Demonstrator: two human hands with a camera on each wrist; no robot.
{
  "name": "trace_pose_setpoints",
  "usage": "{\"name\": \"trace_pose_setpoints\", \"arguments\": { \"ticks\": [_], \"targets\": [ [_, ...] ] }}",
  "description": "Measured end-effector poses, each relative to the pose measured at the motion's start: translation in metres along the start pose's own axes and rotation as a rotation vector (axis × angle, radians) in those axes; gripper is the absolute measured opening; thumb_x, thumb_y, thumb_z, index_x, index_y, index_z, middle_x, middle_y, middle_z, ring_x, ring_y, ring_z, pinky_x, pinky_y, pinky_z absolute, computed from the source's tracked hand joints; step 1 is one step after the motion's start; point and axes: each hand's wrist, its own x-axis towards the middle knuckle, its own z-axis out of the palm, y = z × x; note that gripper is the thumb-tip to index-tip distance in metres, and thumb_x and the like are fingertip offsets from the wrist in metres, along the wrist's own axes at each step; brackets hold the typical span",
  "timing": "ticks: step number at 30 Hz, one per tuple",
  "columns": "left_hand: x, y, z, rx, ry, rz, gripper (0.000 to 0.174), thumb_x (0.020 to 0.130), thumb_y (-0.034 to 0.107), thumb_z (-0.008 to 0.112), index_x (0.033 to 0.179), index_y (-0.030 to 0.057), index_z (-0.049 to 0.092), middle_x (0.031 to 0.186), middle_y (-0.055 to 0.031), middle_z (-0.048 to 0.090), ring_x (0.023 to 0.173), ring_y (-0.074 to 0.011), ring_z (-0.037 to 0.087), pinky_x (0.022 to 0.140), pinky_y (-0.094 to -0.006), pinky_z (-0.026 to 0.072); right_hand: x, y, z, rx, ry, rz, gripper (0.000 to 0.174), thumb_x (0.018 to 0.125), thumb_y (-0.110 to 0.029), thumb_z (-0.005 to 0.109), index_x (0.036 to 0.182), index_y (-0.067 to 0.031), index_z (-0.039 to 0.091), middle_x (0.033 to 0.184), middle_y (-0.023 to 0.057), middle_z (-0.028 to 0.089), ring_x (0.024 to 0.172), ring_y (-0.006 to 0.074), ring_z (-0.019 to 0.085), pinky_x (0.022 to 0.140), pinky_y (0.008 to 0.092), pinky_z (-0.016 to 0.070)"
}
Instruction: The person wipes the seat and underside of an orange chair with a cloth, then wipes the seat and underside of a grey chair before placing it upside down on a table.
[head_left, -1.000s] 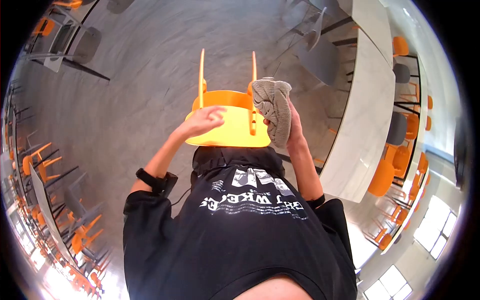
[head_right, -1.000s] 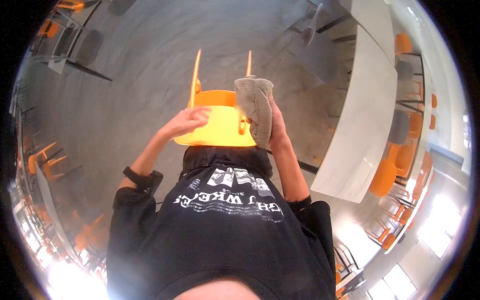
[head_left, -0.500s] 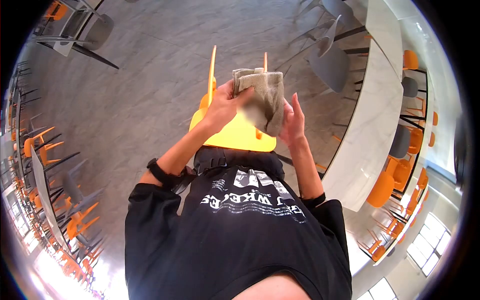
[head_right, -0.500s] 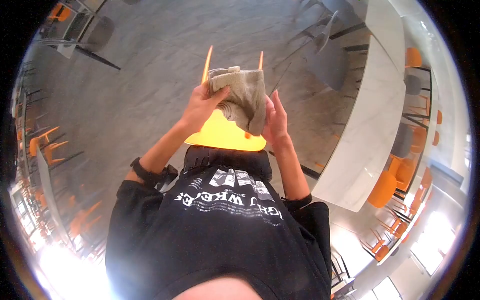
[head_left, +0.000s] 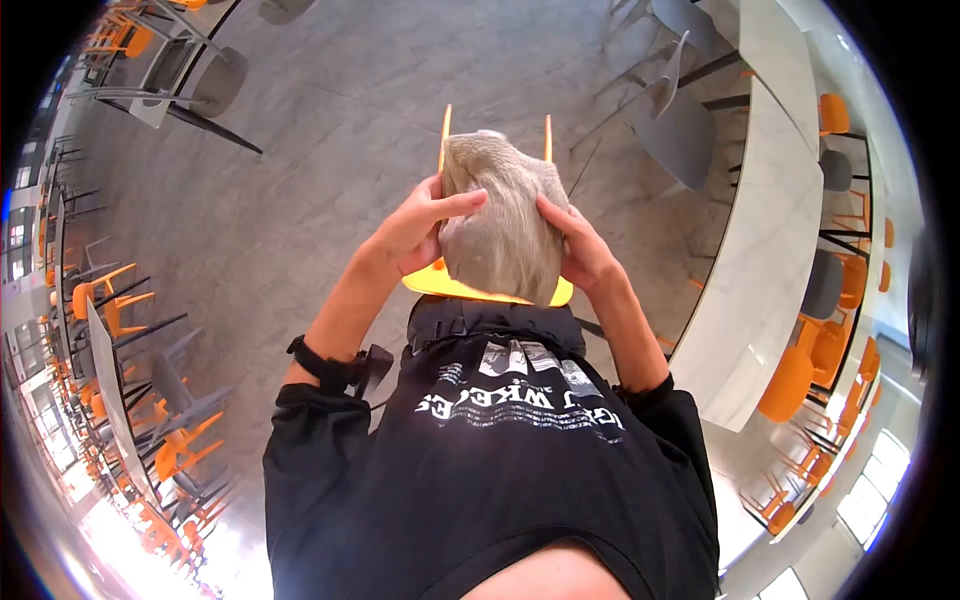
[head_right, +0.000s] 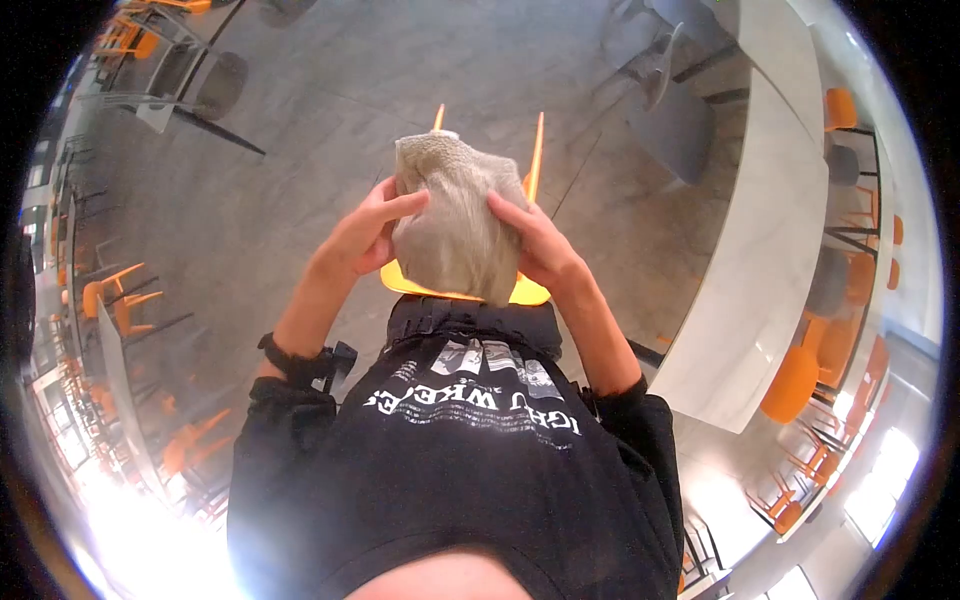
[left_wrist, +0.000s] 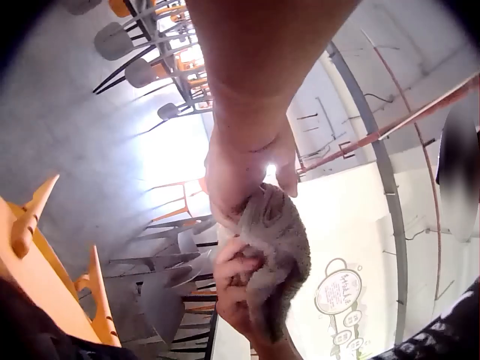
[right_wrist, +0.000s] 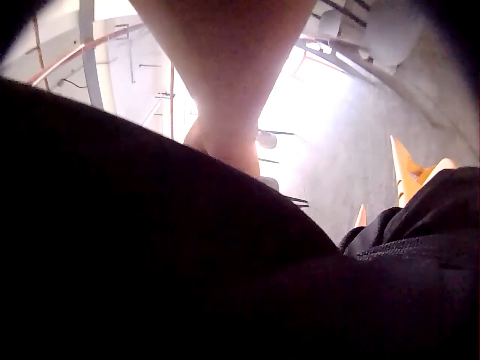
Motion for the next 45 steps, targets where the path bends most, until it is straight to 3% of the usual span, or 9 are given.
{"name": "trace_pose_setpoints", "arguments": {
  "ticks": [7,12,16,21,33,36,38,40,45],
  "targets": [
    [0.021,-0.041,-0.043,0.17,0.197,0.178,0.091,0.08,-0.015,0.063,0.152,0.009,0.012,0.119,-0.0188,0.058,0.103,-0.022,0.063,0.087,-0.0367,0.0565,0.029,0.023,-0.038,-0.31,0.182,-0.167,0.037,0.093,-0.018,0.064,0.122,0.002,0.055,0.103,0.0069,0.067,0.088,0.0132,0.064,0.077,0.0277,0.0526],
    [0.035,-0.05,-0.066,0.419,0.038,0.2,0.071,0.079,-0.01,0.067,0.143,0.0033,0.039,0.122,-0.0149,0.06,0.105,-0.0173,0.061,0.092,-0.0312,0.0519,0.029,0.031,-0.038,-0.392,0.331,-0.325,0.047,0.09,-0.011,0.067,0.131,0.0003,0.047,0.104,0.0112,0.066,0.087,0.0157,0.065,0.077,0.0281,0.0533],
    [0.024,-0.046,-0.052,0.615,0.072,0.256,0.061,0.075,-0.001,0.075,0.133,0.0039,0.054,0.118,-0.01,0.062,0.101,-0.014,0.061,0.09,-0.0265,0.0497,0.022,0.021,-0.035,-0.681,0.065,-0.418,0.052,0.079,-0.006,0.077,0.126,-0.0014,0.055,0.114,0.0099,0.063,0.101,0.0146,0.061,0.085,0.0268,0.0508],
    [0.027,-0.054,-0.045,1.122,0.235,0.485,0.073,0.066,0.004,0.08,0.132,-0.0029,0.05,0.124,-0.0237,0.059,0.115,-0.0324,0.057,0.099,-0.0342,0.0444,0.013,0.013,-0.016,-1.354,0.205,-0.668,0.068,0.061,-0.004,0.081,0.125,-0.0045,0.057,0.112,0.0166,0.06,0.108,0.0307,0.058,0.094,0.0357,0.0454],
    [0.009,-0.025,-0.034,1.444,0.315,0.413,0.057,0.069,0.01,0.08,0.121,0.0063,0.059,0.117,-0.0224,0.058,0.111,-0.0371,0.056,0.092,-0.04,0.0459,-0.004,-0.007,0.004,-1.686,0.381,-0.56,0.044,0.072,-0.007,0.077,0.113,0.0005,0.064,0.121,0.0178,0.054,0.11,0.0331,0.056,0.089,0.039,0.0484],
    [-0.007,-0.006,-0.03,1.544,0.258,0.52,0.043,0.07,0.012,0.079,0.11,0.0066,0.065,0.126,-0.0196,0.054,0.12,-0.0359,0.05,0.097,-0.0399,0.0438,-0.011,-0.023,0.008,-1.827,0.235,-0.897,0.038,0.073,-0.009,0.077,0.106,0.0033,0.063,0.127,0.0163,0.05,0.113,0.0304,0.054,0.087,0.0387,0.0485],
    [-0.015,0.012,-0.031,1.566,0.123,0.728,0.035,0.072,0.014,0.078,0.104,0.0047,0.067,0.132,-0.0179,0.05,0.125,-0.0334,0.047,0.101,-0.0402,0.0416,-0.016,-0.038,0.004,-1.46,0.027,-0.626,0.029,0.076,-0.011,0.076,0.096,0.0018,0.061,0.11,0.0122,0.06,0.101,0.0208,0.059,0.081,0.0327,0.0492],
    [-0.011,0.034,-0.039,1.171,-0.206,0.469,0.044,0.078,0.017,0.075,0.117,0.0052,0.059,0.123,-0.0155,0.056,0.114,-0.0249,0.055,0.096,-0.0374,0.0455,-0.028,-0.052,0.016,-1.152,-0.047,-0.321,0.025,0.079,-0.011,0.075,0.095,0.0,0.06,0.097,0.0082,0.064,0.092,0.0162,0.061,0.077,0.0288,0.0492],
    [0.009,0.026,-0.052,0.275,-0.231,0.175,0.05,0.09,0.015,0.064,0.134,0.0068,0.042,0.108,-0.0105,0.062,0.099,-0.0191,0.063,0.084,-0.0333,0.0552,-0.01,-0.018,0.024,-0.552,0.036,-0.273,0.025,0.091,-0.022,0.067,0.102,-0.0013,0.058,0.087,0.0025,0.062,0.076,0.0071,0.059,0.065,0.0207,0.0475]
  ]
}}
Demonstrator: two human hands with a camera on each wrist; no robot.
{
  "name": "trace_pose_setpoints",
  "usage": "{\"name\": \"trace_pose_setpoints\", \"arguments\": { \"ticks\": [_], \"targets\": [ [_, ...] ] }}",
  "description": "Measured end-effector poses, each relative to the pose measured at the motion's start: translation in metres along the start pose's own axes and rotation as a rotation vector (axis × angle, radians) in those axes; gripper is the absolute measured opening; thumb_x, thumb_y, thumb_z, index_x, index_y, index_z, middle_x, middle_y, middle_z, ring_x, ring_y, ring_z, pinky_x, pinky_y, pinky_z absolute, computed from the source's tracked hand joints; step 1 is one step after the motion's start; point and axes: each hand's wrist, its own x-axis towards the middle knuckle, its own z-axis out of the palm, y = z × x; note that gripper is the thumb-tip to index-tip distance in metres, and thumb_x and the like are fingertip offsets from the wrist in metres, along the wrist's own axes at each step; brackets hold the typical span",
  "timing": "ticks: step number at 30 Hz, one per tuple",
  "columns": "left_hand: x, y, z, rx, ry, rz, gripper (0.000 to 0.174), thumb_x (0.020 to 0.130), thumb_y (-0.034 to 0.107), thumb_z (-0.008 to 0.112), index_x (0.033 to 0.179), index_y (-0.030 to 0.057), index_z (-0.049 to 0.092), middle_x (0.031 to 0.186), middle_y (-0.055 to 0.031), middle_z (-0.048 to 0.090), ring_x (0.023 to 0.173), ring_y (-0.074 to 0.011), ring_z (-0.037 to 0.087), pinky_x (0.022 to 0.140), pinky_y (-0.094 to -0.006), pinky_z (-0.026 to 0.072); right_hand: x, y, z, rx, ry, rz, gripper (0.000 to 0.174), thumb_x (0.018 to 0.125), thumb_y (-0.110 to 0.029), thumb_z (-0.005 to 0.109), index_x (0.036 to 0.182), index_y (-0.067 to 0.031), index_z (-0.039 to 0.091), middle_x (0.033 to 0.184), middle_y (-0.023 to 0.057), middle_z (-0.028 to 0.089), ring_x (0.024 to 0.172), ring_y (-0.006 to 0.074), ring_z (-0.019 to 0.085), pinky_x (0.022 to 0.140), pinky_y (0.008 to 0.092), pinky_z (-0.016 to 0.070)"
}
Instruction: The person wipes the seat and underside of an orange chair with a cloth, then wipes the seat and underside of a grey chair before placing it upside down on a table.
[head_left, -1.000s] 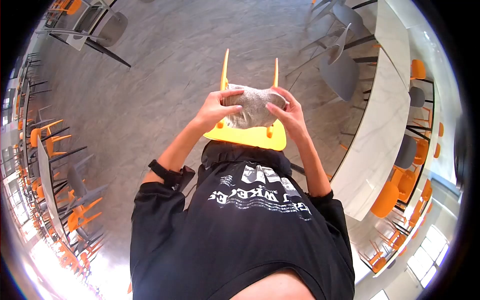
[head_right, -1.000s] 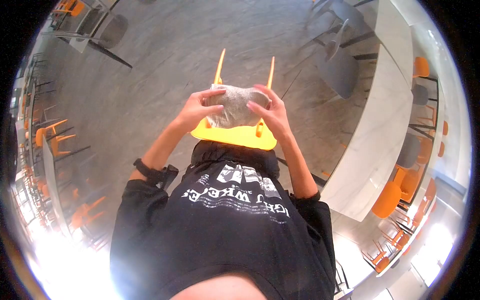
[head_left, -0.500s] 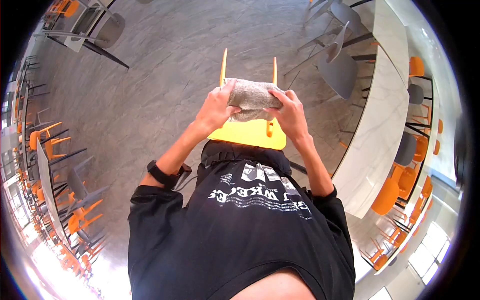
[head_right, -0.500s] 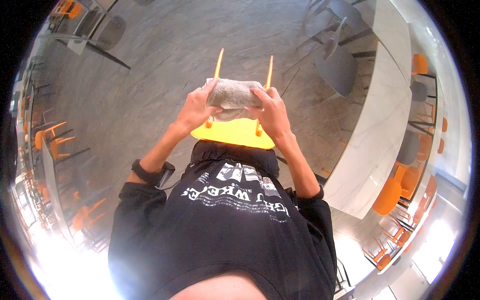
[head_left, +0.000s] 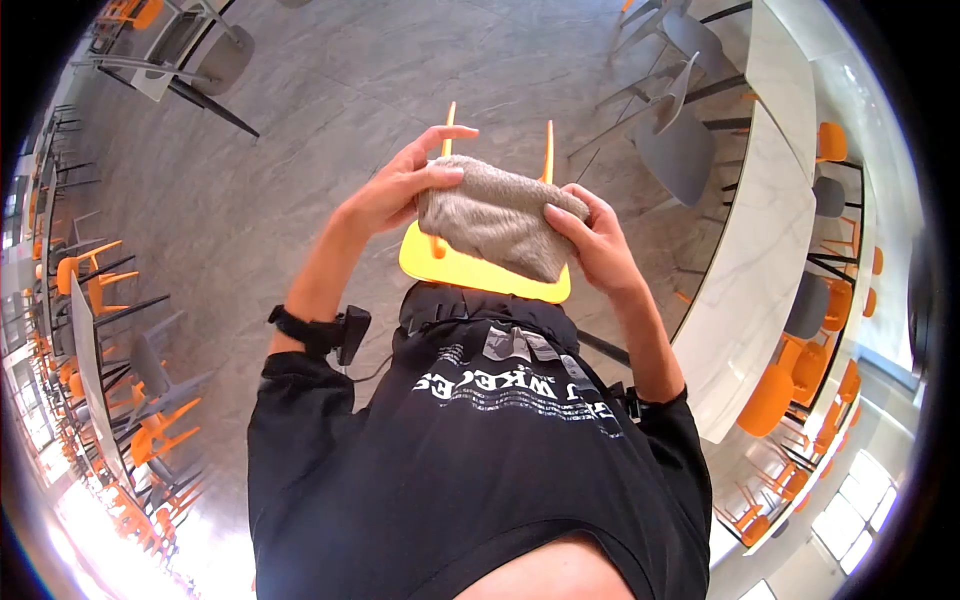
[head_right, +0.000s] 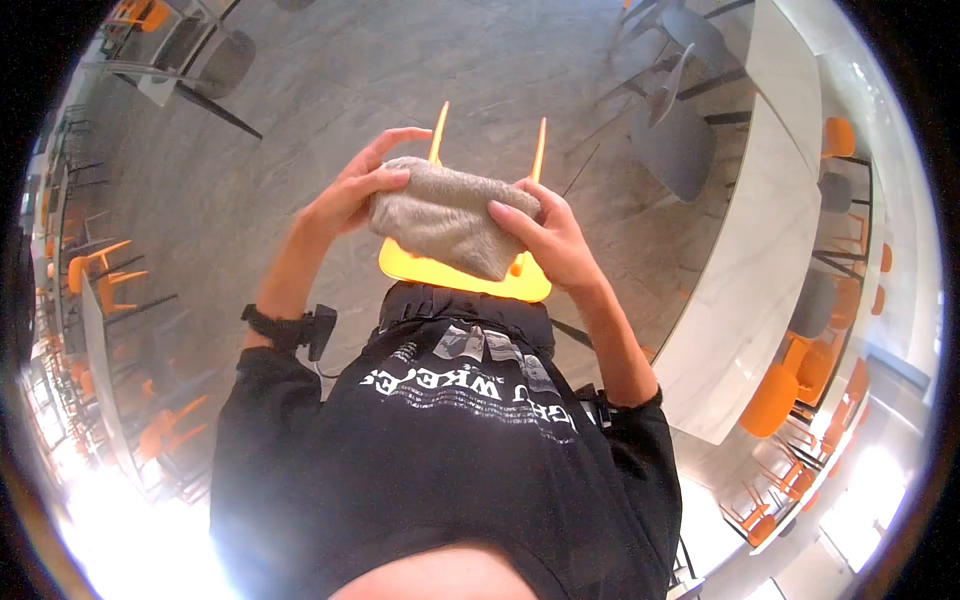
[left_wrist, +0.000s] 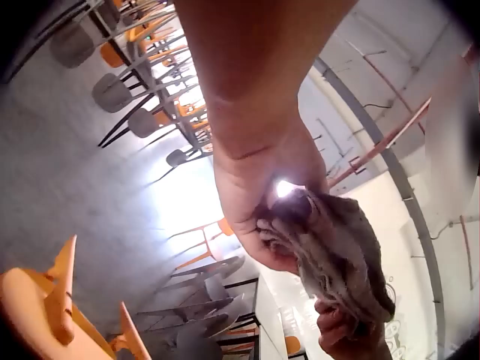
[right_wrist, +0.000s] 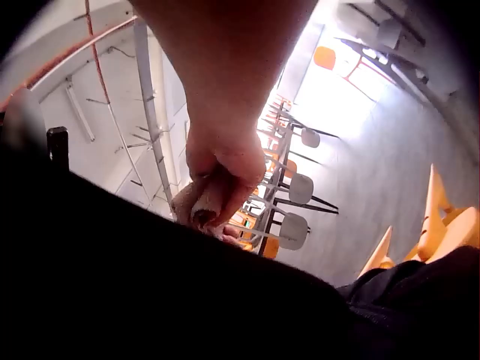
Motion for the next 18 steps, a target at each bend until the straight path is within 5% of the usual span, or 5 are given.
{"name": "trace_pose_setpoints", "arguments": {
  "ticks": [2,6,9,14,18],
  "targets": [
    [0.015,-0.027,-0.016,-0.233,0.11,-0.023,0.044,0.095,0.017,0.057,0.134,0.0053,0.04,0.107,-0.0114,0.061,0.099,-0.0184,0.063,0.082,-0.0334,0.0579,0.01,0.017,0.001,0.055,0.087,0.055,0.026,0.091,-0.022,0.067,0.103,-0.0004,0.058,0.089,0.0042,0.062,0.075,0.0081,0.06,0.064,0.021,0.0494],
    [0.021,-0.083,-0.019,-0.91,0.316,-0.081,0.079,0.08,0.057,0.069,0.133,0.0066,0.04,0.12,-0.0176,0.052,0.121,-0.0299,0.05,0.107,-0.0442,0.0405,0.019,0.021,0.022,0.103,0.258,0.097,0.031,0.09,-0.02,0.067,0.103,0.0037,0.054,0.096,0.0106,0.062,0.078,0.0131,0.064,0.066,0.0245,0.0551],
    [0.02,-0.092,-0.007,-0.756,0.249,-0.149,0.084,0.076,0.061,0.071,0.134,0.0104,0.039,0.123,-0.0195,0.049,0.124,-0.0321,0.046,0.106,-0.0442,0.0412,0.034,0.042,0.031,-0.033,0.334,0.091,0.036,0.088,-0.021,0.07,0.102,0.0058,0.051,0.098,0.0136,0.061,0.08,0.0152,0.063,0.065,0.0284,0.0562],
    [0.04,-0.122,-0.021,-0.915,0.101,-0.064,0.063,0.097,0.057,0.035,0.136,0.0098,0.046,0.131,-0.0131,0.055,0.12,-0.0305,0.054,0.105,-0.0471,0.041,0.048,0.062,0.056,-0.382,0.288,0.035,0.039,0.084,-0.024,0.073,0.1,0.0046,0.053,0.094,0.0118,0.062,0.084,0.0166,0.062,0.066,0.0294,0.0529],
    [0.026,-0.114,-0.033,-0.918,0.11,-0.091,0.067,0.094,0.064,0.036,0.133,0.0108,0.048,0.128,-0.0097,0.057,0.119,-0.0285,0.055,0.102,-0.0478,0.0441,0.055,0.074,0.077,-0.563,0.334,-0.02,0.034,0.084,-0.024,0.075,0.091,0.0006,0.052,0.079,0.0041,0.059,0.072,0.0094,0.055,0.063,0.0254,0.0468]
  ]
}}
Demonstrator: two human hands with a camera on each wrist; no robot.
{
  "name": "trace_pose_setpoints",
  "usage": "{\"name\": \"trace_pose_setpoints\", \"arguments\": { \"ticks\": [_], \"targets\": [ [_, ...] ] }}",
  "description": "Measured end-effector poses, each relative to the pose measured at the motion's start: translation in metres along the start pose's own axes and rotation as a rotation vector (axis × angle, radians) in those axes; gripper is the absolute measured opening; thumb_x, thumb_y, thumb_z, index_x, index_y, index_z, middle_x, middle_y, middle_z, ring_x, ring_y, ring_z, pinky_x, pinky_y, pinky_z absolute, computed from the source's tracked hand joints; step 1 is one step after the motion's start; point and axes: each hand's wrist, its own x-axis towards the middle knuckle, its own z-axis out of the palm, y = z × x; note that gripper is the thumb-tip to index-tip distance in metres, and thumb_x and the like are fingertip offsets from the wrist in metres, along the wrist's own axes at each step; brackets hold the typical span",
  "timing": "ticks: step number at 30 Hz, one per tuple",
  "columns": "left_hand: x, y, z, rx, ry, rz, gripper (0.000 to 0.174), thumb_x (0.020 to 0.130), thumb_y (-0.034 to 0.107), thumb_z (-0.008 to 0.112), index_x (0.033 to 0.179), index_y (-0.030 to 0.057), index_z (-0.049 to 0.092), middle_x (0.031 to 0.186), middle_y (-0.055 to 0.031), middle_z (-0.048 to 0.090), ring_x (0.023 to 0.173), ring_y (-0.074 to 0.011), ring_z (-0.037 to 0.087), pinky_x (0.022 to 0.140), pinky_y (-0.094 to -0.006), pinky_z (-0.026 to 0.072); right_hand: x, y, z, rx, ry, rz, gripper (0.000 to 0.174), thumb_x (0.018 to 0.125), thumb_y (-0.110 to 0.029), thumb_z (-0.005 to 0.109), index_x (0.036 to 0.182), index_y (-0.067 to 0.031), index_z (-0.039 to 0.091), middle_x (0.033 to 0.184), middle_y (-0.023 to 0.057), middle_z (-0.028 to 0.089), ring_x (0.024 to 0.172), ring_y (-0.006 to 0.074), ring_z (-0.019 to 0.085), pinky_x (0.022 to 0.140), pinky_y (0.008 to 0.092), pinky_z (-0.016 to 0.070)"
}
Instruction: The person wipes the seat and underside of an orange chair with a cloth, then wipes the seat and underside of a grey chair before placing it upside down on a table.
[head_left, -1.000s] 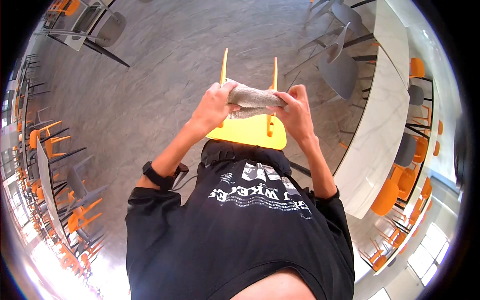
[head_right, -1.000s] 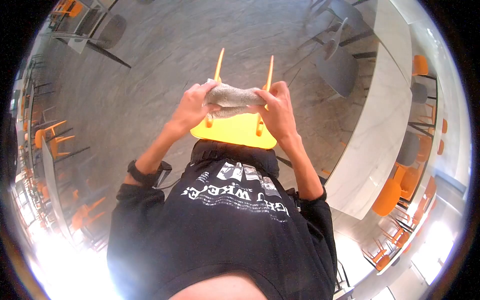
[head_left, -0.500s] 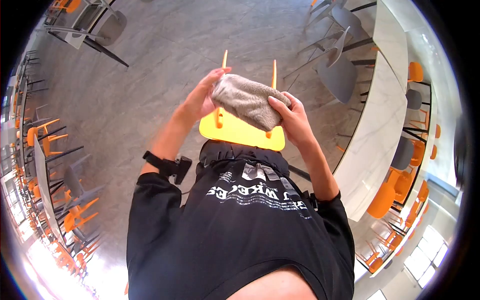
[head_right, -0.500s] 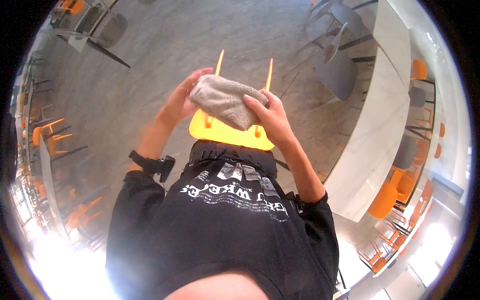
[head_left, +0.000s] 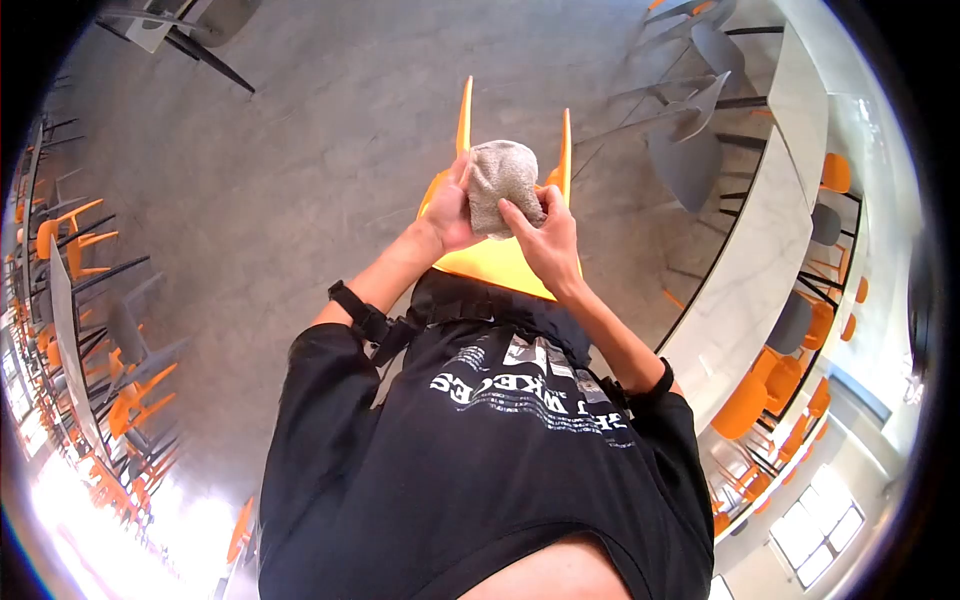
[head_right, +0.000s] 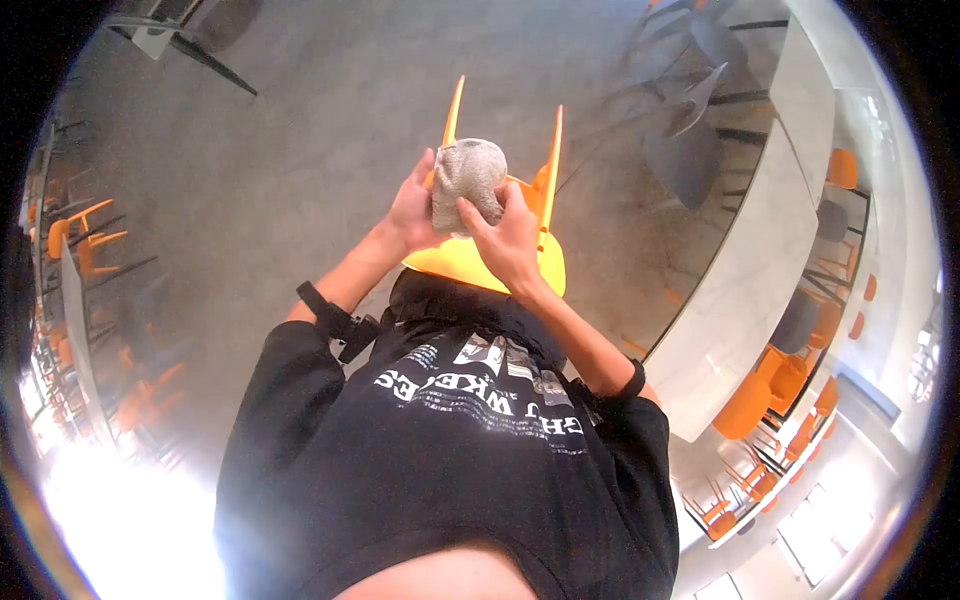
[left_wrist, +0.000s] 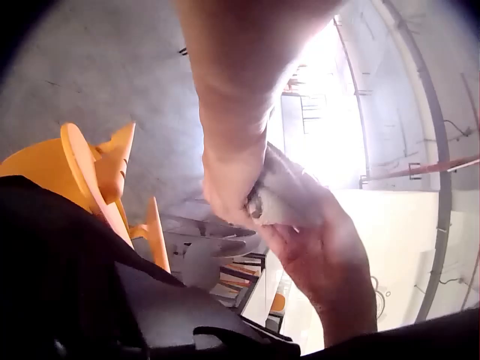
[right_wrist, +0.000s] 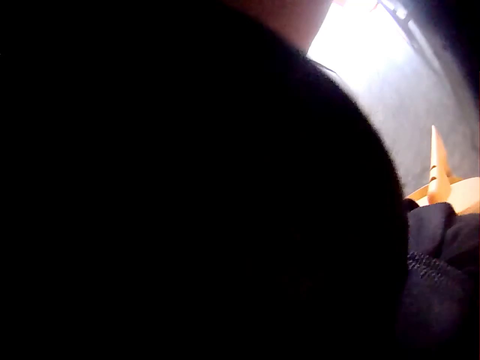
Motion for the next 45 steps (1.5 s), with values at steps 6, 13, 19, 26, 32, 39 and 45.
{"name": "trace_pose_setpoints", "arguments": {
  "ticks": [6,13,19,26,32,39,45],
  "targets": [
    [-0.015,-0.003,-0.029,-0.087,-0.001,-0.113,0.072,0.093,0.067,0.029,0.138,0.0129,0.043,0.131,-0.0113,0.054,0.12,-0.029,0.053,0.103,-0.046,0.0428,-0.009,0.002,0.032,-0.132,0.005,0.024,0.035,0.083,-0.022,0.076,0.094,0.0022,0.054,0.081,0.0084,0.064,0.073,0.0114,0.059,0.065,0.0276,0.0492],
    [-0.026,-0.005,-0.053,-0.147,-0.03,-0.079,0.069,0.093,0.066,0.031,0.135,0.0123,0.046,0.121,-0.0108,0.06,0.11,-0.0255,0.059,0.098,-0.0447,0.0469,-0.02,0.011,0.044,-0.068,-0.098,-0.161,0.034,0.083,-0.017,0.074,0.099,0.005,0.054,0.087,0.0198,0.064,0.08,0.0262,0.065,0.071,0.0347,0.0509],
    [-0.022,0.032,-0.077,0.685,0.479,0.177,0.054,0.094,0.048,0.052,0.127,0.0066,0.049,0.111,-0.0107,0.064,0.101,-0.0252,0.064,0.09,-0.0411,0.0514,-0.024,0.031,0.004,-0.272,-0.276,-0.127,0.031,0.089,-0.023,0.065,0.108,0.0016,0.058,0.1,0.0194,0.066,0.092,0.0315,0.066,0.077,0.0386,0.0521],
    [-0.039,0.049,-0.078,1.822,0.858,-0.237,0.065,0.085,0.043,0.056,0.132,-0.0002,0.044,0.12,-0.0311,0.057,0.113,-0.0415,0.057,0.096,-0.0447,0.0454,-0.024,0.152,-0.041,-0.758,0.024,-0.075,0.041,0.089,-0.026,0.06,0.119,0.0015,0.053,0.112,0.0249,0.061,0.104,0.0379,0.059,0.087,0.044,0.0481],
    [-0.016,0.018,-0.1,1.942,0.753,-0.242,0.051,0.088,0.035,0.053,0.126,0.0015,0.049,0.115,-0.0324,0.058,0.109,-0.0463,0.056,0.094,-0.05,0.0454,-0.022,0.186,-0.03,-0.73,-0.127,0.182,0.054,0.088,-0.028,0.059,0.13,0.0027,0.044,0.121,0.0279,0.055,0.108,0.0406,0.056,0.093,0.045,0.0463],
    [0.062,0.035,-0.184,2.004,0.948,-0.084,0.041,0.091,0.036,0.053,0.118,0.0036,0.052,0.114,-0.0272,0.061,0.107,-0.0439,0.059,0.093,-0.0496,0.0468,-0.022,0.195,-0.026,-0.818,-0.115,0.1,0.049,0.083,-0.018,0.055,0.124,0.0075,0.044,0.113,0.0275,0.058,0.108,0.04,0.056,0.093,0.045,0.046],
    [-0.004,0.028,-0.131,1.93,0.678,-0.3,0.054,0.082,0.032,0.051,0.128,0.0031,0.047,0.116,-0.0304,0.059,0.111,-0.0459,0.055,0.096,-0.0496,0.0441,-0.015,0.197,-0.02,-0.844,-0.098,0.091,0.042,0.082,-0.012,0.051,0.118,0.0084,0.046,0.113,0.0285,0.057,0.108,0.0407,0.056,0.094,0.0451,0.0456]
  ]
}}
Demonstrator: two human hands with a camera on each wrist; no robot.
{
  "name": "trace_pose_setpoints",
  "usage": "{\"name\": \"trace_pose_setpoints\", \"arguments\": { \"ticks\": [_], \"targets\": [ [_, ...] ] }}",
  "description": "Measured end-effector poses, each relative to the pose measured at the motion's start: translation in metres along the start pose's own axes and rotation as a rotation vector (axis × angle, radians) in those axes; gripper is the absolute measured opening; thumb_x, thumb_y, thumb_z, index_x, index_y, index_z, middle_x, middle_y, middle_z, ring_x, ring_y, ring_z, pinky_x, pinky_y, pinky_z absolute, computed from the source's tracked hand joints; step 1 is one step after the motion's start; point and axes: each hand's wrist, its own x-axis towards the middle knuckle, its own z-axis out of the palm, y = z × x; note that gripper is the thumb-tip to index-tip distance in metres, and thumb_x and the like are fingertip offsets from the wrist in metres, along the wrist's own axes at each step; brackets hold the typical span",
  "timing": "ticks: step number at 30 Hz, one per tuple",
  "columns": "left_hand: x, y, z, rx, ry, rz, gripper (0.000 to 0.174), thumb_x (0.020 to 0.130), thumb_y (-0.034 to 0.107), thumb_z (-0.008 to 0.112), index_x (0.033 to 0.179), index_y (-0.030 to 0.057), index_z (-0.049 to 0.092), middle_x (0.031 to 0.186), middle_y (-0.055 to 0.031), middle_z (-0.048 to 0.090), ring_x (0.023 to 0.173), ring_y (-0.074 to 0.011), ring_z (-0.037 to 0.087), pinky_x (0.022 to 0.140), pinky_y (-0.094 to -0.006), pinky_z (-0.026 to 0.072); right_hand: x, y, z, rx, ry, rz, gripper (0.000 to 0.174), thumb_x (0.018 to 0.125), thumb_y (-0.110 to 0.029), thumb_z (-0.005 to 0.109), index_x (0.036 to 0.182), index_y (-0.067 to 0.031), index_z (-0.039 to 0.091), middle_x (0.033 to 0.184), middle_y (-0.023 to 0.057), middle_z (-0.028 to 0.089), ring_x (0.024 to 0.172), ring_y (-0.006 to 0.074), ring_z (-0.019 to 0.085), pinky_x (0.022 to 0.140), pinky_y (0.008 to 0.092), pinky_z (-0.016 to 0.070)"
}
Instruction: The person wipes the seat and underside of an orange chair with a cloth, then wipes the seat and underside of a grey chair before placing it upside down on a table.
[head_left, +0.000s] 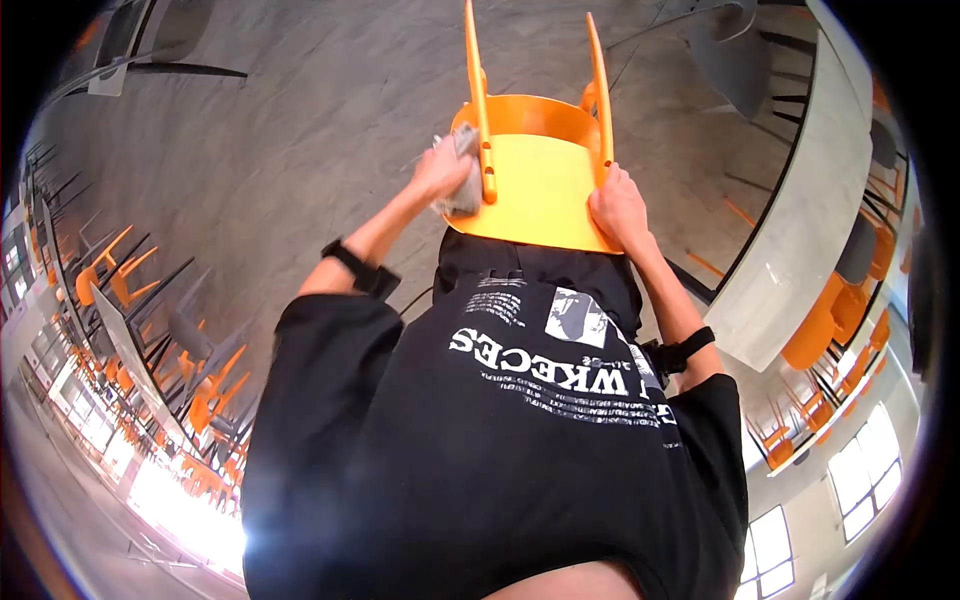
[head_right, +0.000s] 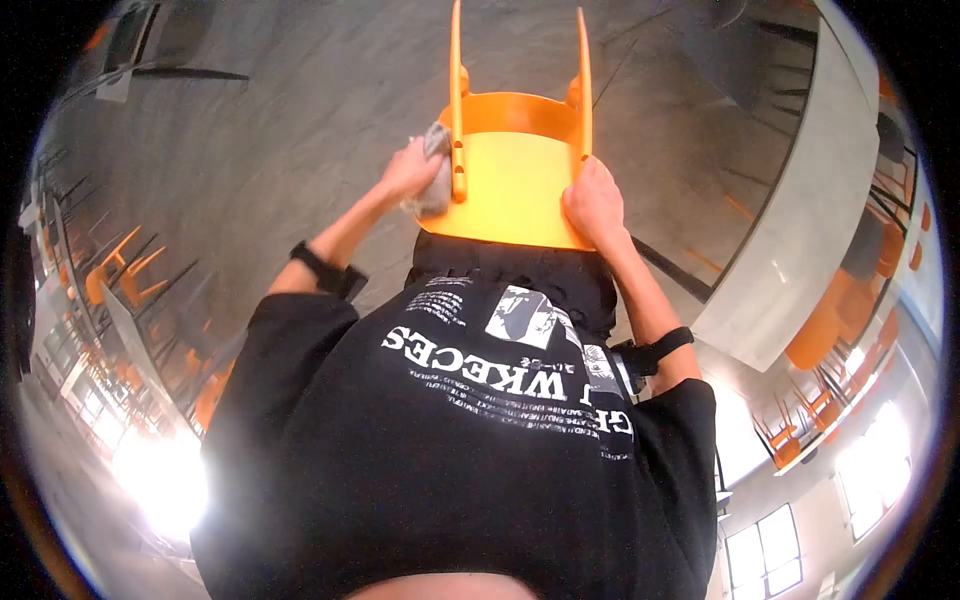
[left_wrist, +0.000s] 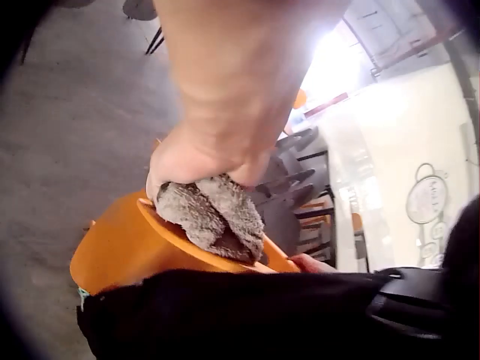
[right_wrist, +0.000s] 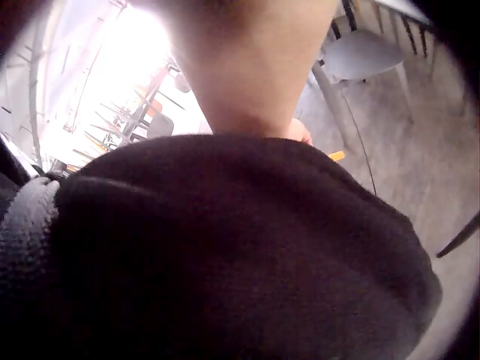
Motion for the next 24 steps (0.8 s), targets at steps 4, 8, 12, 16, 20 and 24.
{"name": "trace_pose_setpoints", "arguments": {
  "ticks": [4,8,12,16,20,24],
  "targets": [
    [-0.053,0.01,-0.017,-0.044,-0.146,0.092,0.056,0.082,0.028,0.05,0.132,0.0028,0.04,0.116,-0.0319,0.058,0.109,-0.0474,0.055,0.095,-0.0494,0.0443,0.004,-0.002,-0.003,-0.004,-0.063,0.048,0.042,0.081,-0.012,0.051,0.118,0.0086,0.046,0.115,0.029,0.057,0.109,0.0409,0.056,0.094,0.045,0.0452],
    [-0.006,0.007,0.0,-0.022,0.024,0.074,0.054,0.083,0.024,0.051,0.132,0.0042,0.041,0.115,-0.0308,0.059,0.108,-0.0479,0.056,0.094,-0.0506,0.0447,0.004,-0.003,-0.003,-0.003,-0.081,0.049,0.044,0.082,-0.014,0.051,0.119,0.0086,0.045,0.117,0.0297,0.056,0.11,0.0412,0.055,0.095,0.0445,0.0449],
    [0.088,-0.024,0.026,0.035,0.17,-0.023,0.044,0.086,0.025,0.053,0.125,0.0055,0.045,0.11,-0.0295,0.062,0.104,-0.0465,0.058,0.091,-0.0511,0.0469,0.008,0.001,0.001,-0.012,-0.121,0.052,0.048,0.081,-0.015,0.052,0.122,0.0092,0.043,0.117,0.03,0.055,0.111,0.0412,0.054,0.096,0.0438,0.0442],
    [0.088,-0.028,0.022,0.054,0.212,-0.018,0.044,0.086,0.025,0.053,0.125,0.0066,0.044,0.11,-0.0295,0.062,0.104,-0.0455,0.059,0.09,-0.0505,0.0478,0.007,0.008,0.006,0.025,-0.058,0.03,0.052,0.081,-0.018,0.053,0.125,0.008,0.042,0.118,0.0287,0.055,0.11,0.0409,0.054,0.097,0.0439,0.043],
    [-0.001,-0.007,-0.004,-0.116,-0.068,0.047,0.053,0.084,0.027,0.053,0.132,0.0083,0.041,0.113,-0.0301,0.06,0.11,-0.0455,0.056,0.095,-0.0482,0.0445,0.01,0.009,0.007,0.053,0.009,0.033,0.054,0.082,-0.021,0.053,0.127,0.0062,0.043,0.117,0.0272,0.056,0.109,0.0407,0.055,0.097,0.044,0.0421],
    [-0.063,0.013,-0.039,-0.118,-0.179,0.358,0.04,0.088,0.023,0.059,0.125,0.0105,0.049,0.108,-0.0197,0.063,0.1,-0.035,0.062,0.087,-0.0398,0.0474,0.006,0.015,0.015,0.137,0.082,0.002,0.053,0.085,-0.025,0.053,0.127,0.0067,0.043,0.118,0.0284,0.056,0.11,0.0405,0.054,0.097,0.0444,0.0415]
  ]
}}
